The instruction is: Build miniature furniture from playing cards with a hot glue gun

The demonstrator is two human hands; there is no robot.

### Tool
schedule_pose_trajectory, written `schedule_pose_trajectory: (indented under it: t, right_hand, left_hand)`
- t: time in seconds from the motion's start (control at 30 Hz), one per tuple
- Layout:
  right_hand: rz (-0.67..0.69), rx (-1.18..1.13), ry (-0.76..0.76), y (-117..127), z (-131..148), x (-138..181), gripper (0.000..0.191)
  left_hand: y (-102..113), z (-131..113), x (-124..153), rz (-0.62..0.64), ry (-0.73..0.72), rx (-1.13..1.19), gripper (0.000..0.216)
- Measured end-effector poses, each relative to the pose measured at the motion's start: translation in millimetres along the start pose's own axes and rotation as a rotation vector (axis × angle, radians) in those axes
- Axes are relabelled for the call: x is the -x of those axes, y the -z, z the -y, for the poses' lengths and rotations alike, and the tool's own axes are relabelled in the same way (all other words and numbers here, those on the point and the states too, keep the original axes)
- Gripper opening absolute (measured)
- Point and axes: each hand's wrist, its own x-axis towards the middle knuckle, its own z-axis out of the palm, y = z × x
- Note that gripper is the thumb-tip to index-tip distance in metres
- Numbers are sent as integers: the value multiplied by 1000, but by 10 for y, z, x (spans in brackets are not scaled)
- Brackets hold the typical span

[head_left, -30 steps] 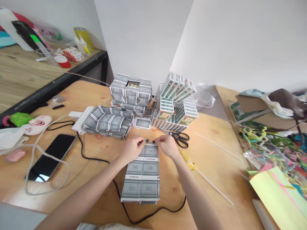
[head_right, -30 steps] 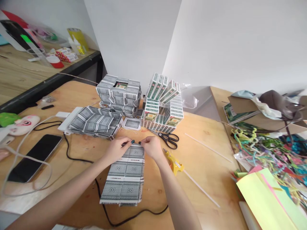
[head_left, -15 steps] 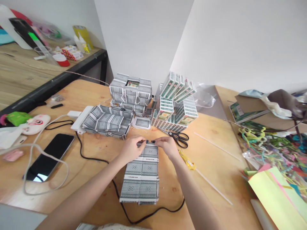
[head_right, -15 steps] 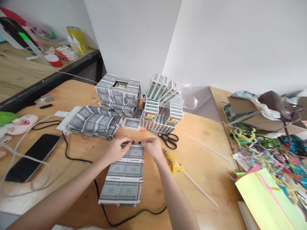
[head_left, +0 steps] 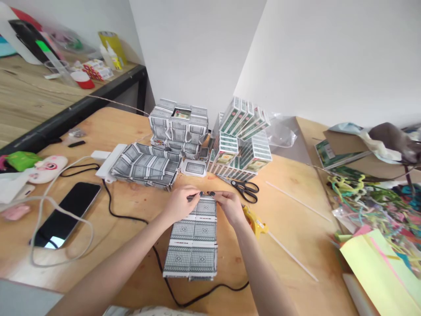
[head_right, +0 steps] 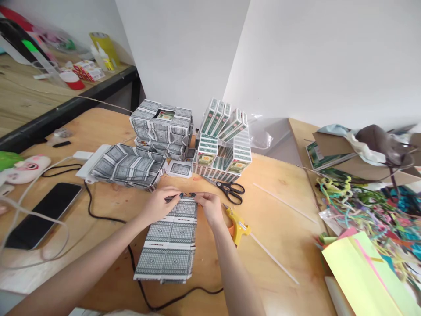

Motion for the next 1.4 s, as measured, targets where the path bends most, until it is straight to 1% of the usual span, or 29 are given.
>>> schedule_pose_trajectory:
  t: [0.2,0.37,0.5,0.67,0.77,0.9,1.07,1.17,1.23,1.3,1.4]
  right_hand:
    - [49,-12,1,21,16,-30,28]
    - [55,22,24,19,22,-27,29]
    - [22,89,79,5,9,-13,29]
    - [-15,215,184,-6,0,8,23]
    - [13,313,238,10,51,27,19]
    - [89,460,309,38,218,59,12]
    - [256,926,496,9,492,103,28]
    - [294,1109,492,-35,594,123,32]
    - [272,1181,458,-58,618,143,32]
    - [239,1211,429,-69,612,175,32]
    - [240,1206,432,-64,571,239,36]
  left_hand:
    - [5,-3,-4,-15,-16,23,21]
    - [1,15,-1,-18,-13,13,21]
    - [-6,20,-5,-25,-20,16,21]
    - [-4,8,-4,-44,-9,13,20]
    - [-1,9,8,-64,-51,23,19]
    - [0,11,32,-57,-149,-43,20]
    - [-14,-4,62,-63,-238,-207,23]
    - [-20,-24,75,-60,-270,-292,23]
    - [-17,-39,77,-55,-286,-325,22]
    - [-11,-50,76,-58,-295,-338,22]
    - [-3,-59,73,-63,-305,-344,22]
